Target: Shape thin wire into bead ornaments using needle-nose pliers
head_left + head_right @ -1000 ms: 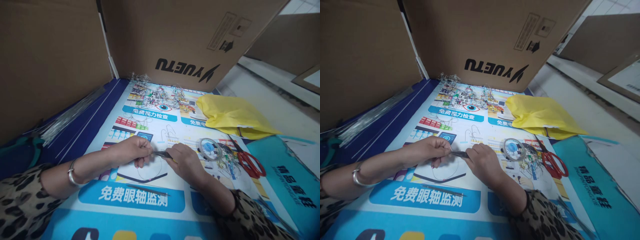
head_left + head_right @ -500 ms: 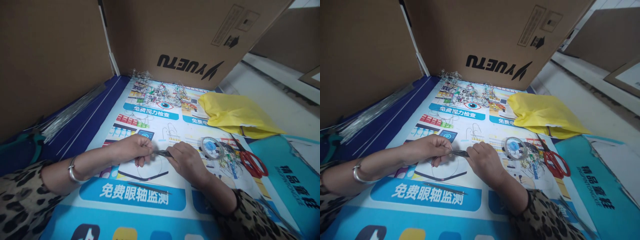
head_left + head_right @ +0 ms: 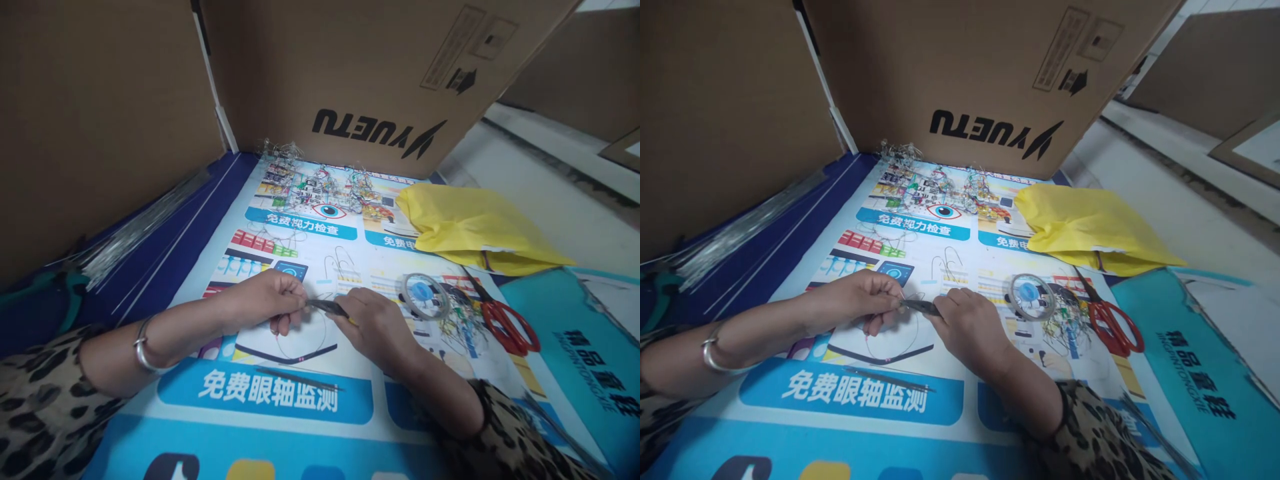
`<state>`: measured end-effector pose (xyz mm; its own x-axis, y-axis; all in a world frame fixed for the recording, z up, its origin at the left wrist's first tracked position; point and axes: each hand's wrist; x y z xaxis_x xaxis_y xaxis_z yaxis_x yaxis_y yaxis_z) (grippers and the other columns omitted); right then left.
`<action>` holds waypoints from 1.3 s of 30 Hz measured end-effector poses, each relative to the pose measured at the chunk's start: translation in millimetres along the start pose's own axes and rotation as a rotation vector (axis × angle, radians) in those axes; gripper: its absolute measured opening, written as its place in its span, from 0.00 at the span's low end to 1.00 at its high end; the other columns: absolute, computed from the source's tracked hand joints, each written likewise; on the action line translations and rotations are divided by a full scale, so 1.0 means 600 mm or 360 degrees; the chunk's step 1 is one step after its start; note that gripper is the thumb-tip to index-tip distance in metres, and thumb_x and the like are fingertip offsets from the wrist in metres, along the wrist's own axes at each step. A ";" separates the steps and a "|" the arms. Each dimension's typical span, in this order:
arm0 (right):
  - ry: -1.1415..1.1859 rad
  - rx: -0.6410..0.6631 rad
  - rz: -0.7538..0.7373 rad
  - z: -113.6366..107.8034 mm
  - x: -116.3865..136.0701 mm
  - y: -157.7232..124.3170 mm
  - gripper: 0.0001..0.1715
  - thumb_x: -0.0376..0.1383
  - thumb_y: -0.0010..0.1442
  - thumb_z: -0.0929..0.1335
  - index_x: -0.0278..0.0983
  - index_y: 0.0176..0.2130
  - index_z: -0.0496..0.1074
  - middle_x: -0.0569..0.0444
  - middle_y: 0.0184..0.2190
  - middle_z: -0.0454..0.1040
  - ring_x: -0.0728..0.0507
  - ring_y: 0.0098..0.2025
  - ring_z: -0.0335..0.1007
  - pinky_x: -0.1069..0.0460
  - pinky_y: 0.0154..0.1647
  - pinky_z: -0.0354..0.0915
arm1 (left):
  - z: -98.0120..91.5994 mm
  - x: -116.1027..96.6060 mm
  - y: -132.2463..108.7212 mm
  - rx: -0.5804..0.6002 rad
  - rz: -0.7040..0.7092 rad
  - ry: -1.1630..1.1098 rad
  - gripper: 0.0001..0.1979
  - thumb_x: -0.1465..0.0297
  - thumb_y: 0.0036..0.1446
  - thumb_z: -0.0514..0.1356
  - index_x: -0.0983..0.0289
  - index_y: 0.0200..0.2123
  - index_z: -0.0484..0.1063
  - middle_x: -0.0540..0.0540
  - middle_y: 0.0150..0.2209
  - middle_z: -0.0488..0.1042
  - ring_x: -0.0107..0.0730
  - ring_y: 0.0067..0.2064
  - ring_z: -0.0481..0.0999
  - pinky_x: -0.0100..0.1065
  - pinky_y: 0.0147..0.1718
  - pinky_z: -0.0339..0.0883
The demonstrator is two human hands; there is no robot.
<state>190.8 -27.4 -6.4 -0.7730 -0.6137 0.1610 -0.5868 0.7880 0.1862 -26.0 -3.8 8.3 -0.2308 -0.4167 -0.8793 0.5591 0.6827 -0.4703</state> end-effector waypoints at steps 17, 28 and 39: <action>-0.0223 -0.0050 -0.0061 -0.003 -0.004 0.005 0.08 0.37 0.57 0.65 0.36 0.29 0.67 0.53 0.27 0.67 0.45 0.32 0.59 0.51 0.33 0.52 | 0.005 -0.002 0.000 -0.0138 0.0032 0.0022 0.10 0.66 0.52 0.57 0.66 0.25 0.66 0.50 0.22 0.72 0.21 0.19 0.67 0.26 0.19 0.60; -0.0189 -0.0060 -0.0076 0.002 -0.006 0.004 0.08 0.37 0.58 0.64 0.36 0.29 0.68 0.53 0.26 0.67 0.45 0.32 0.59 0.52 0.33 0.52 | 0.007 -0.005 -0.003 -0.0119 0.0034 0.0022 0.09 0.66 0.52 0.57 0.66 0.25 0.65 0.49 0.21 0.71 0.21 0.19 0.67 0.26 0.19 0.60; -0.0115 -0.0078 -0.0118 0.007 -0.010 0.002 0.10 0.38 0.60 0.63 0.36 0.32 0.69 0.52 0.27 0.68 0.45 0.33 0.60 0.52 0.35 0.54 | 0.002 0.007 0.002 -0.0020 0.0037 -0.0033 0.06 0.69 0.51 0.57 0.65 0.26 0.66 0.47 0.20 0.70 0.21 0.18 0.67 0.25 0.18 0.60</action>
<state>193.9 -22.8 -11.3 -0.7443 -0.6636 0.0751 -0.6319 0.7362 0.2423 -25.5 -5.3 4.4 -0.2014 -0.4129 -0.8882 0.5539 0.6999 -0.4510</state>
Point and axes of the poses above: each hand's wrist, its own y-axis towards the middle knuckle, its own z-axis out of the palm, x = y × z
